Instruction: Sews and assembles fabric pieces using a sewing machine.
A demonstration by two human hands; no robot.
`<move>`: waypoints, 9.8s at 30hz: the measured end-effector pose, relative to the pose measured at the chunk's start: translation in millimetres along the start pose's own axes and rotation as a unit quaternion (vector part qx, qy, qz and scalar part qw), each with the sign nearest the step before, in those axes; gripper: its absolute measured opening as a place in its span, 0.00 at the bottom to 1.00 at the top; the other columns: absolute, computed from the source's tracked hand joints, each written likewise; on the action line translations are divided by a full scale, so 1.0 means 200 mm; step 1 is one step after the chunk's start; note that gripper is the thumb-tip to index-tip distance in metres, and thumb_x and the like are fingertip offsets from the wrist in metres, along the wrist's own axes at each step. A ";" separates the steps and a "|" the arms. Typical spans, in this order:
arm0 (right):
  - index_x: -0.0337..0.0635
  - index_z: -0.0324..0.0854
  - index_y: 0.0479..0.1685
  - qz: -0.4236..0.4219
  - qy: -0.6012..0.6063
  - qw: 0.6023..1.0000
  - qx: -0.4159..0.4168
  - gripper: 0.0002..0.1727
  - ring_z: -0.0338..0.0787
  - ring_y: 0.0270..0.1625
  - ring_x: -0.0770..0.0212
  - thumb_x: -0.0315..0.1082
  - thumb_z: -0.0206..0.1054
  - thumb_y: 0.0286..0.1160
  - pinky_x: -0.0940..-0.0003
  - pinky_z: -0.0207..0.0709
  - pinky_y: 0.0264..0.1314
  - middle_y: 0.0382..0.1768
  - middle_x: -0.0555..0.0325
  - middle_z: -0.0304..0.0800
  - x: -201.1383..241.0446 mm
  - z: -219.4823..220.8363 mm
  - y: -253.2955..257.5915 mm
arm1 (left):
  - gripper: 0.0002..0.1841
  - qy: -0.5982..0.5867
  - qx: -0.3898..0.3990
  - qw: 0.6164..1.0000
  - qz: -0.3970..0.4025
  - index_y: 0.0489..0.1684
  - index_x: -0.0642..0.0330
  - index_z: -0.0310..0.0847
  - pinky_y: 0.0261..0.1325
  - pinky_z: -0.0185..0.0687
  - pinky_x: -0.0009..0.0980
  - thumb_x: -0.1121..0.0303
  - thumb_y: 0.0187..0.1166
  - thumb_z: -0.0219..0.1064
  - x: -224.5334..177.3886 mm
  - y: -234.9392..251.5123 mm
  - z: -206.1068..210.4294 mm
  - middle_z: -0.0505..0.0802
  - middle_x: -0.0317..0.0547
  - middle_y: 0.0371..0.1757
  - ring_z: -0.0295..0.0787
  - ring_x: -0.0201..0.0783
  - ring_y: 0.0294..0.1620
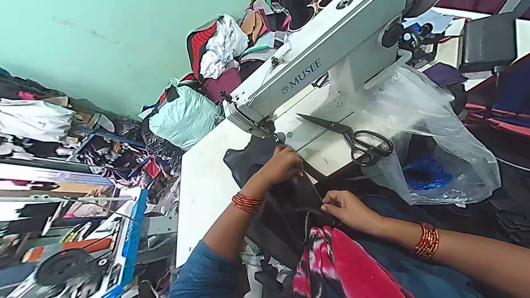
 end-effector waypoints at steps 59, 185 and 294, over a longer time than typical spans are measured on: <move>0.37 0.79 0.38 0.002 0.023 0.998 0.054 0.07 0.72 0.25 0.72 0.33 0.68 0.79 0.74 0.67 0.32 0.22 0.64 0.73 -0.09 0.02 0.07 | 0.17 -0.220 -0.139 0.892 -0.370 0.59 0.72 0.82 0.66 0.80 0.44 0.69 0.80 0.70 0.26 0.00 0.06 0.91 0.59 0.51 0.89 0.47 0.54; 0.28 0.73 0.68 0.236 -0.483 0.817 -0.209 0.38 0.89 0.60 0.32 0.50 0.80 0.70 0.36 0.78 0.61 0.55 0.31 0.88 0.35 -0.33 0.00 | 0.18 -0.332 -0.396 0.801 -0.304 0.62 0.70 0.78 0.68 0.78 0.55 0.75 0.76 0.74 0.27 -0.01 0.31 0.91 0.59 0.48 0.86 0.58 0.60; 0.36 0.84 0.44 -0.007 0.001 0.996 0.088 0.13 0.73 0.28 0.76 0.37 0.60 0.88 0.77 0.68 0.35 0.27 0.64 0.78 -0.08 0.00 -0.17 | 0.12 0.006 -0.025 0.999 0.042 0.47 0.65 0.94 0.50 0.90 0.46 0.80 0.70 0.67 -0.63 -0.36 0.32 0.96 0.54 0.44 0.96 0.53 0.47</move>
Point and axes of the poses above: each hand's wrist, its own y-axis towards the middle knuckle, its own z-axis out of the palm, x = y × z, the point moved 1 cm from there along y, towards the middle knuckle
